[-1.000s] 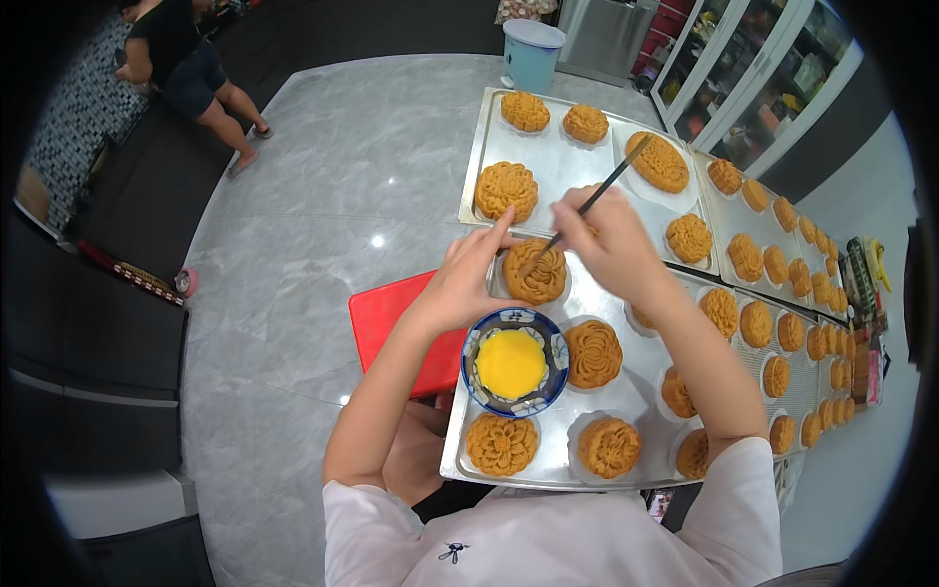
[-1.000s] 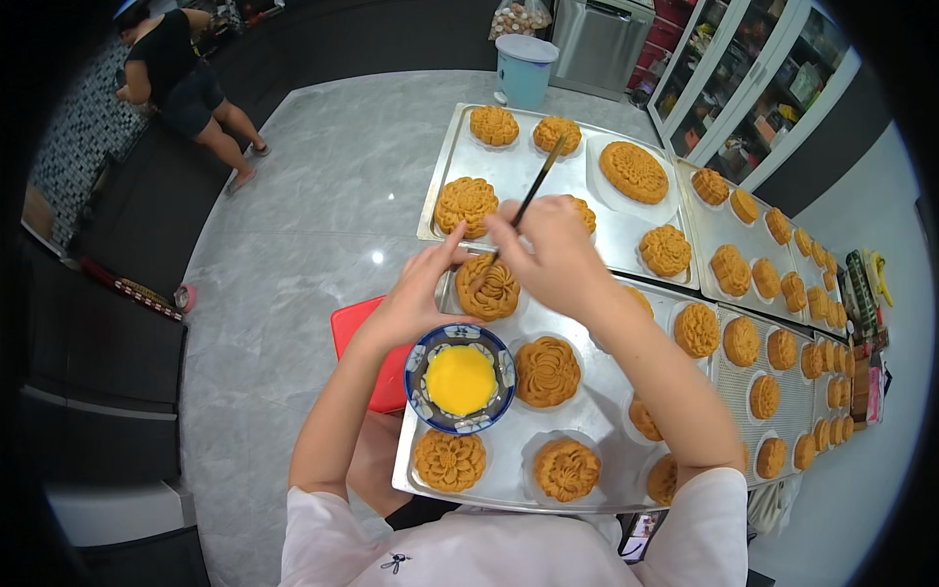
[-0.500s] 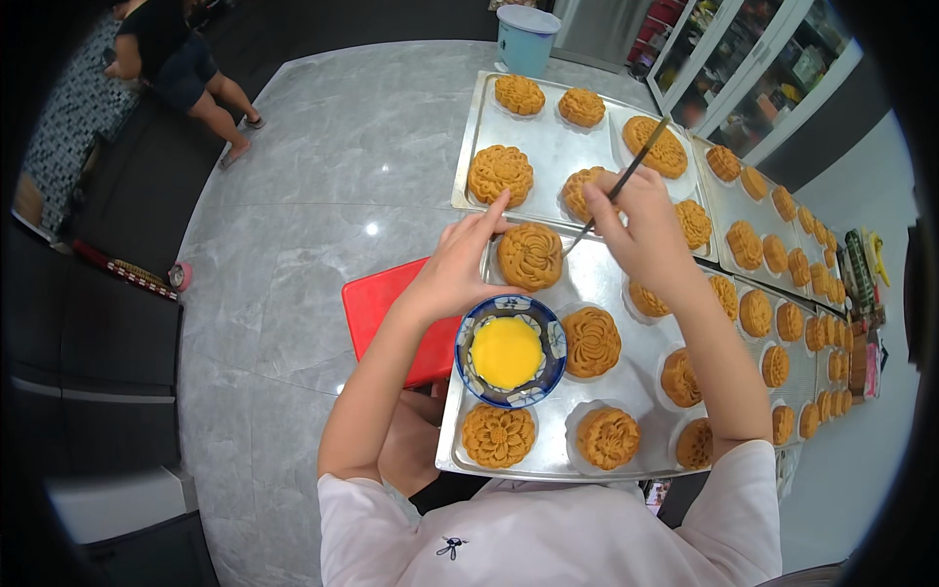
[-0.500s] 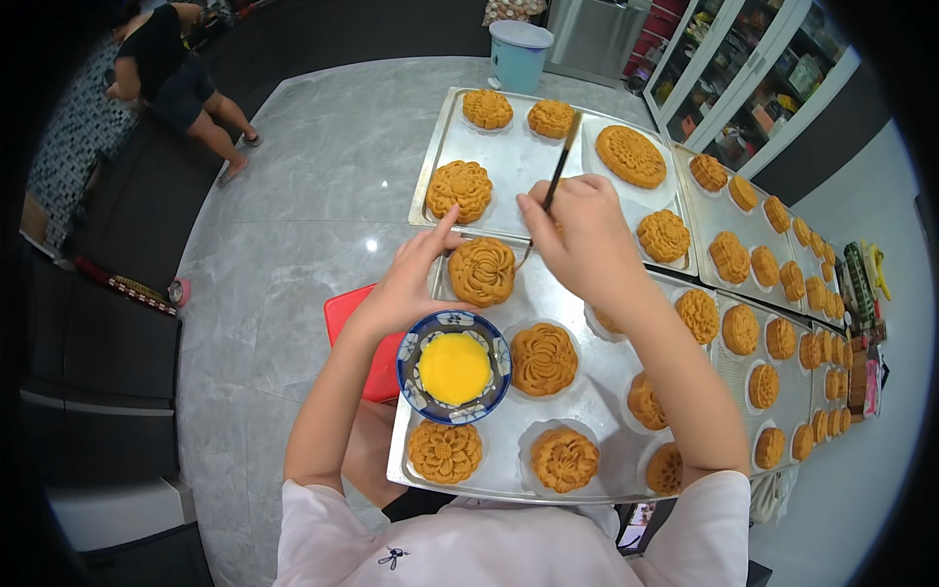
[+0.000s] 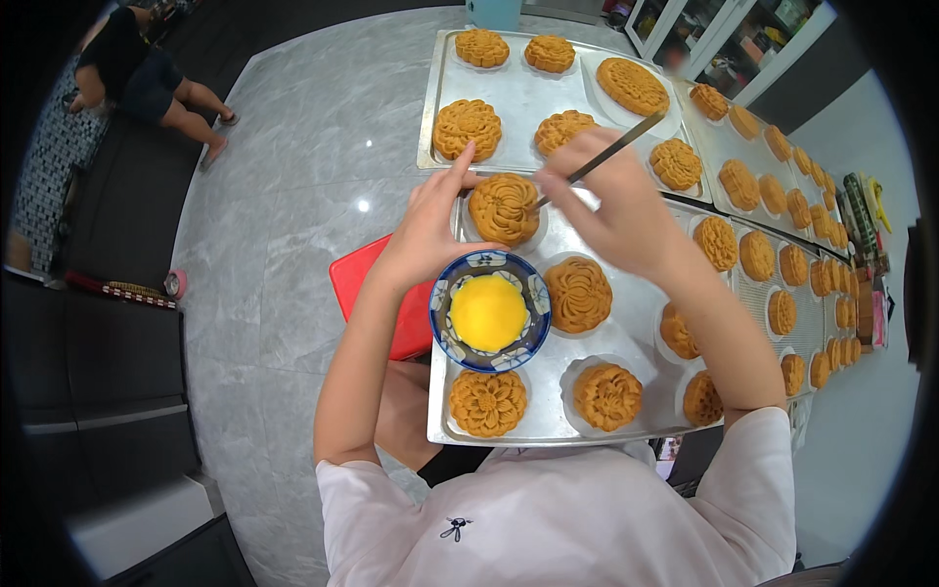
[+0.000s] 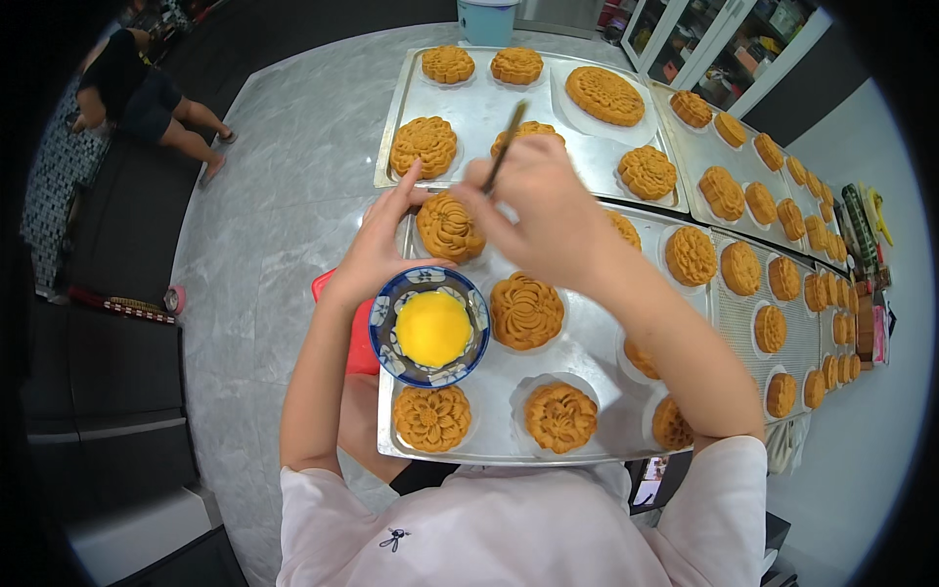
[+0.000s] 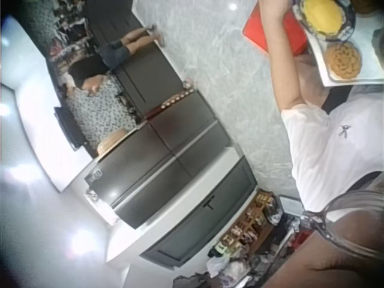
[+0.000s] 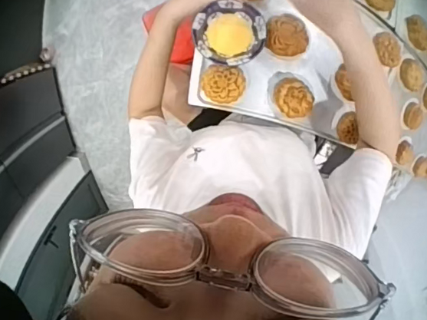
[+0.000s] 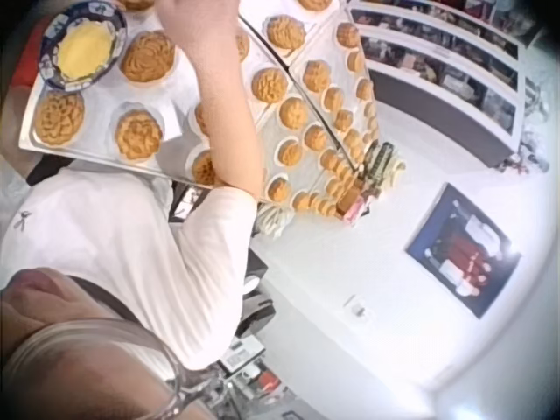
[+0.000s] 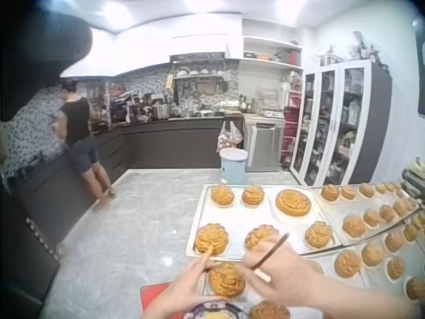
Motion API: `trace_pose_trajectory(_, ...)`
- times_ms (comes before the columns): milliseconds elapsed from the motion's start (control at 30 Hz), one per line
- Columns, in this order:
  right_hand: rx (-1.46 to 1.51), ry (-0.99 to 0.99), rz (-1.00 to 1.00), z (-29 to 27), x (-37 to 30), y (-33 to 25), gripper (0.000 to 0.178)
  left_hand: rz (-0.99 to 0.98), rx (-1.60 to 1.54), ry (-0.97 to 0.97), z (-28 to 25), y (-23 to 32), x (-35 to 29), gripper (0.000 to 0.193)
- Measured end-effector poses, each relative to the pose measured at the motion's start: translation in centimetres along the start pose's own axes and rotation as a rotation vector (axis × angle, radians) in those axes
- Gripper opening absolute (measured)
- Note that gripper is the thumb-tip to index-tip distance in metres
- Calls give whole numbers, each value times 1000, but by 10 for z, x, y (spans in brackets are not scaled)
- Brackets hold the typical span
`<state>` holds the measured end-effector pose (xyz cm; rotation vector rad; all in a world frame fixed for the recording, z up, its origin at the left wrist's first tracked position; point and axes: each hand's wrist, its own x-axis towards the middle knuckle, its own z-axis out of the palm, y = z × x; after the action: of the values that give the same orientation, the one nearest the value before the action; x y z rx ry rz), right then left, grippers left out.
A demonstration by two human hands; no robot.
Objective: The person uses a brush to apply a yellow liquid from a small bowl onto the tops of several round, patterned pastries arranged on metal baking trays. The person systematically moves from one pastry to the next, ensuring each is coated.
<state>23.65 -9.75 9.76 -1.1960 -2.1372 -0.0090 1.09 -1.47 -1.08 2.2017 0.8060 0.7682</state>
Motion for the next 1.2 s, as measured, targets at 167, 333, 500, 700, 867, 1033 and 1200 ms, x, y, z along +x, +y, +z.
trace_pose_trajectory(167,320,-136,230,2,9,-6,21,-6,16,-10,4,3,3,129)
trace_pose_trajectory(333,-42,-99,271,-19,-3,11,19,-35,21,-2,6,4,1,130)
trace_pose_trajectory(500,59,12,-44,3,-6,-8,14,6,5,0,4,1,2,130)
trace_pose_trajectory(700,699,-40,471,-17,2,-13,17,0,-10,-6,5,2,1,129)
trace_pose_trajectory(867,171,-220,-13,-19,-9,-25,19,15,-47,21,5,2,2,125)
trace_pose_trajectory(1033,154,-375,33,-14,-8,-37,19,34,-46,36,6,0,0,123)
trace_pose_trajectory(1200,174,-285,52,-19,-8,-32,17,41,-57,25,5,-3,0,123)
